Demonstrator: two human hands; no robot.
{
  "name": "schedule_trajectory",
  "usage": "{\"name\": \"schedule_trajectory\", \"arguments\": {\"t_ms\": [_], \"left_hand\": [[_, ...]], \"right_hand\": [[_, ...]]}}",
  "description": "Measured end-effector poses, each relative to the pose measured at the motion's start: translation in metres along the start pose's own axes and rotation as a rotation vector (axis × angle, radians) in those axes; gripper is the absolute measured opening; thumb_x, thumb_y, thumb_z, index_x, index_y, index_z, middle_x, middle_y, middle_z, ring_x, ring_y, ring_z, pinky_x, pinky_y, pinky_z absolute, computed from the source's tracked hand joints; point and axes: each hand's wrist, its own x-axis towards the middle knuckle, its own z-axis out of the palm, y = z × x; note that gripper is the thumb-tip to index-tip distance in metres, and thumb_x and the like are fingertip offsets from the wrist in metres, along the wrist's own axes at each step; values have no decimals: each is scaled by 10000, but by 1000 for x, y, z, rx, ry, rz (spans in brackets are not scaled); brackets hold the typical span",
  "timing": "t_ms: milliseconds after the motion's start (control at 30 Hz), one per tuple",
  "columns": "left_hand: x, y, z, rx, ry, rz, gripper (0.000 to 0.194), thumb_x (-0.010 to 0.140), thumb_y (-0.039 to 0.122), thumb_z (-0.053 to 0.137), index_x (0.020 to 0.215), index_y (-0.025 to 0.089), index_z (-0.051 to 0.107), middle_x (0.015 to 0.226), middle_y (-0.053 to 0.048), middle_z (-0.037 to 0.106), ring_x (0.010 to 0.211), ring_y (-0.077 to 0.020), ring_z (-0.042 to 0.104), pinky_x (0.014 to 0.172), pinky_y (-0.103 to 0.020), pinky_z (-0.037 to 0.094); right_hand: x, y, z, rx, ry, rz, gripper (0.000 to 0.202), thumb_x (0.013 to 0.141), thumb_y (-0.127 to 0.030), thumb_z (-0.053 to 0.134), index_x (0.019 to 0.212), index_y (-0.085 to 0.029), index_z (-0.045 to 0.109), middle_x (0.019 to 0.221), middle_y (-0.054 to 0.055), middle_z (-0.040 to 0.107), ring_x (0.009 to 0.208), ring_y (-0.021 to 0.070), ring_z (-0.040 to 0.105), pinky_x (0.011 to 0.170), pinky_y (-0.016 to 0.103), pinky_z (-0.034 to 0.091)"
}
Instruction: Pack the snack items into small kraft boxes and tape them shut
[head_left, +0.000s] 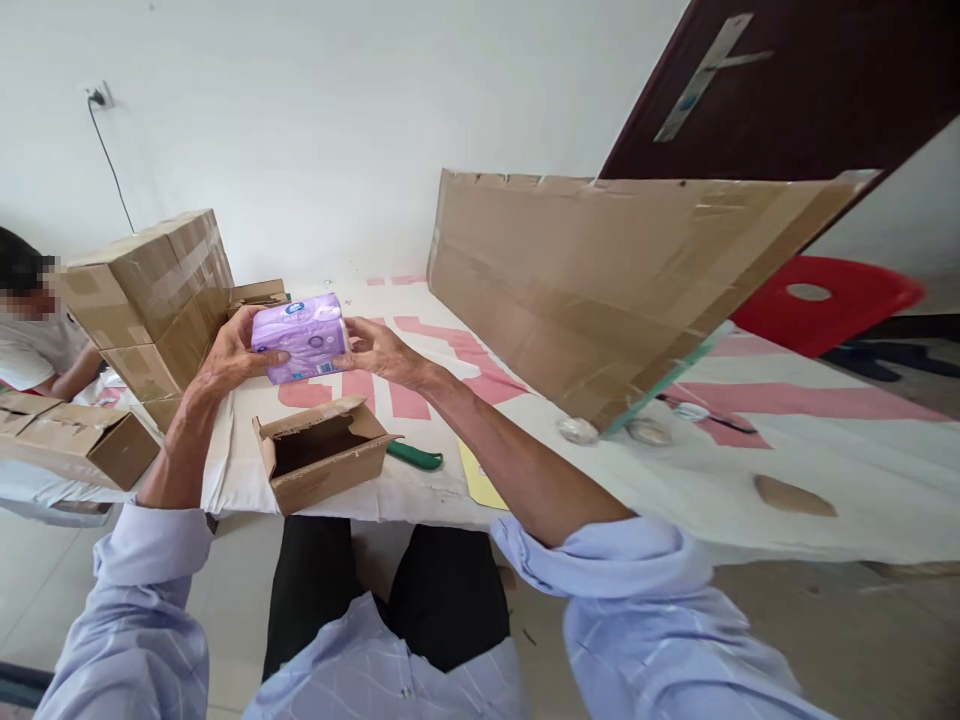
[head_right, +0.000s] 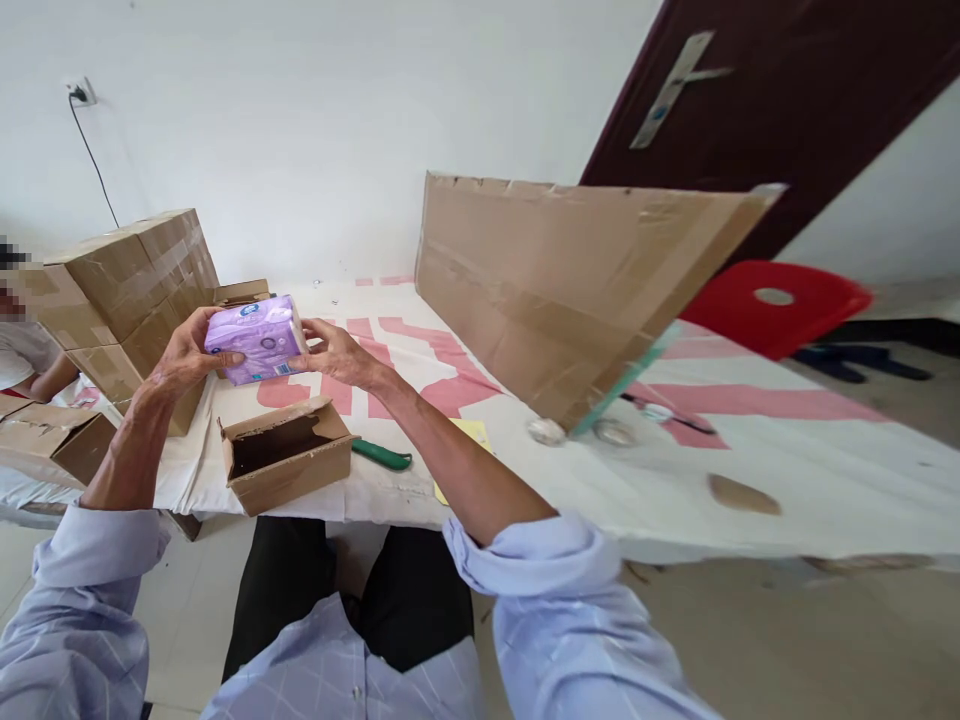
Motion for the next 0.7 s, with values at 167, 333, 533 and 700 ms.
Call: {"name": "schedule_trajectory", "arguments": {"t_ms": [167, 333, 533, 700], "left_hand": [[-13, -51, -32, 88, 174, -15, 789, 527, 331, 1019, 1186, 197, 605, 1098, -42, 720, 997, -237, 691, 828, -318, 569], [-38, -123, -44, 446, 192, -121, 649, 579, 252, 860, 1158, 214, 569, 1003, 3, 661, 891, -202, 650, 789, -307, 551], [-28, -175, -32, 588, 199, -126, 580, 684, 222, 830, 1218, 217, 603, 1447, -167, 615, 1399, -371, 592, 1163, -508, 515], [-32, -182, -35, 646, 134, -178, 752, 709, 288, 905, 1402, 188, 631, 1674, -242, 452, 1580, -476, 454, 1269, -643, 426]], "right_hand": [[-31, 44, -13, -249, -51, 329, 900, 698, -580, 980, 1474, -210, 713, 1503, 203, 698, 1234, 348, 714, 934, 444, 658], [-50, 70, -4, -204, -185, 461, 554, 639, -483, 988, 1074, -195, 803, 1102, 111, 804, 898, 254, 711, 632, 300, 556], [-56, 76, 22, -97, -76, 406, 453, 675, -554, 889, 812, -221, 614, 776, -23, 624, 660, 134, 532, 538, 250, 416], [-58, 87, 32, -50, 3, 341, 464, 699, -599, 853, 822, -212, 628, 795, -14, 656, 690, 141, 556, 573, 248, 413]]}}
